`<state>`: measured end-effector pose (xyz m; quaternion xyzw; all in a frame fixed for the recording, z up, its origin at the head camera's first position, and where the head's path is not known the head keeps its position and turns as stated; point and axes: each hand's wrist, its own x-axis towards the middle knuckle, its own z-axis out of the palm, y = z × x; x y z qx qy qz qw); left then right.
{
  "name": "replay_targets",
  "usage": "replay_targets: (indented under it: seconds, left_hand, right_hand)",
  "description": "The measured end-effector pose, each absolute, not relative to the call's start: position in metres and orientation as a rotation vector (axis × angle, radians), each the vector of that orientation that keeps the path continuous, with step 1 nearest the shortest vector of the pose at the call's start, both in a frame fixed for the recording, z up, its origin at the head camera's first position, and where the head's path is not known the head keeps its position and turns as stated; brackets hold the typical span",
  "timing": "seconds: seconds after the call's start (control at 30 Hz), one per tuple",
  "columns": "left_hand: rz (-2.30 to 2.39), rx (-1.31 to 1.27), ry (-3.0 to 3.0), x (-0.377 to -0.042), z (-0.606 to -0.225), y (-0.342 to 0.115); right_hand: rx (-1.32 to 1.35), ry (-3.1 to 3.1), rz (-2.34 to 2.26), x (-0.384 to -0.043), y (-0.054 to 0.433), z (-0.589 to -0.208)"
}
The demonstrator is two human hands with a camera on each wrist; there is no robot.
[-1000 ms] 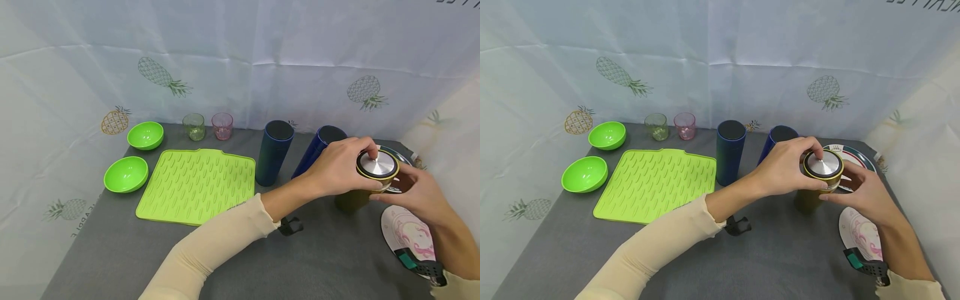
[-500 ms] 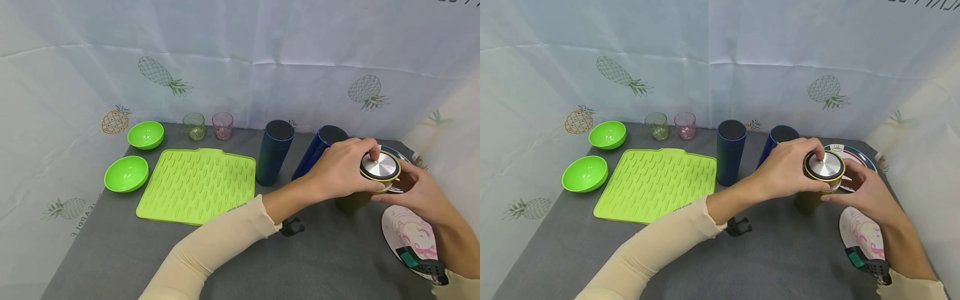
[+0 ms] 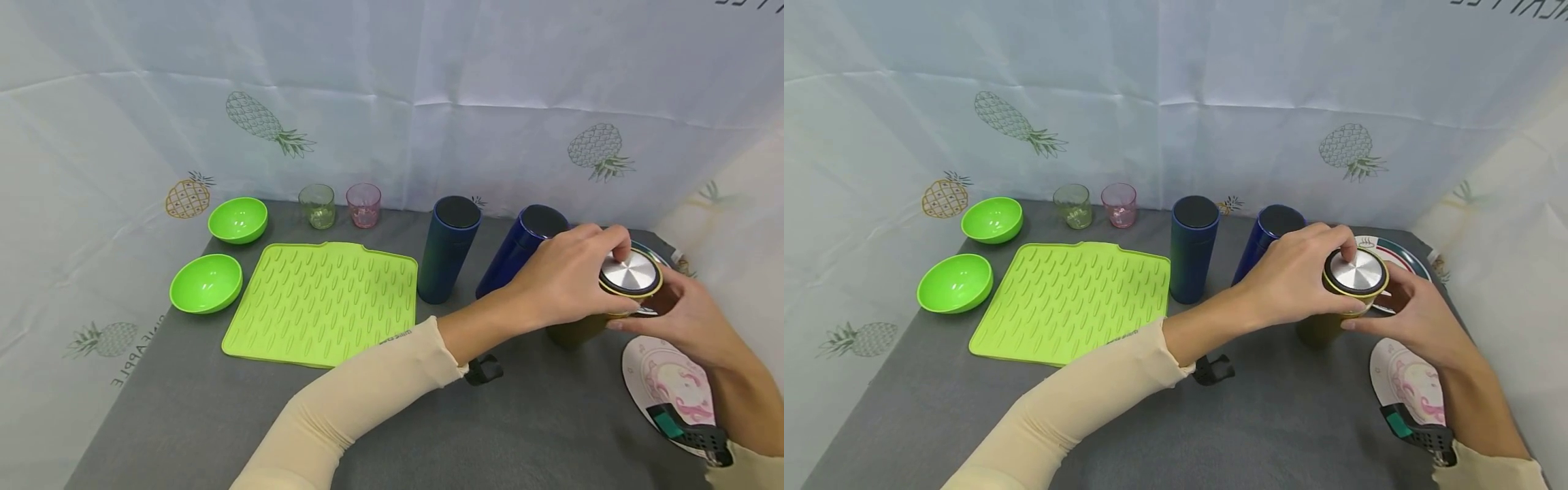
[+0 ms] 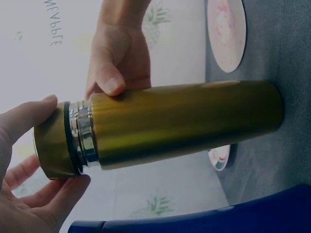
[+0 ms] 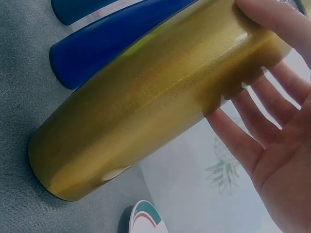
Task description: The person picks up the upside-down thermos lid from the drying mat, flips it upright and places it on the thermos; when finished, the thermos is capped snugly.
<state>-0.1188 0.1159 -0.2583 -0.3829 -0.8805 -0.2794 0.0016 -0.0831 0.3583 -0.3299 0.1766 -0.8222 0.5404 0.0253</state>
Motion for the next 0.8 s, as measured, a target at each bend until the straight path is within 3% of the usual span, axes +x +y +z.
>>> replay_targets:
  seconds: [0.37, 0.8]
  left_hand:
    - [-0.929, -1.293, -2.712, -0.125, -0.269, 0.115]
    - [-1.303, -1.464, -2.719, -0.138, -0.276, 0.110]
  right_hand:
    - [0.628, -2.475, 1.792, -0.085, 0.357, -0.329]
    - [0.736, -2.459, 1.878, -0.086, 0.359, -0.328]
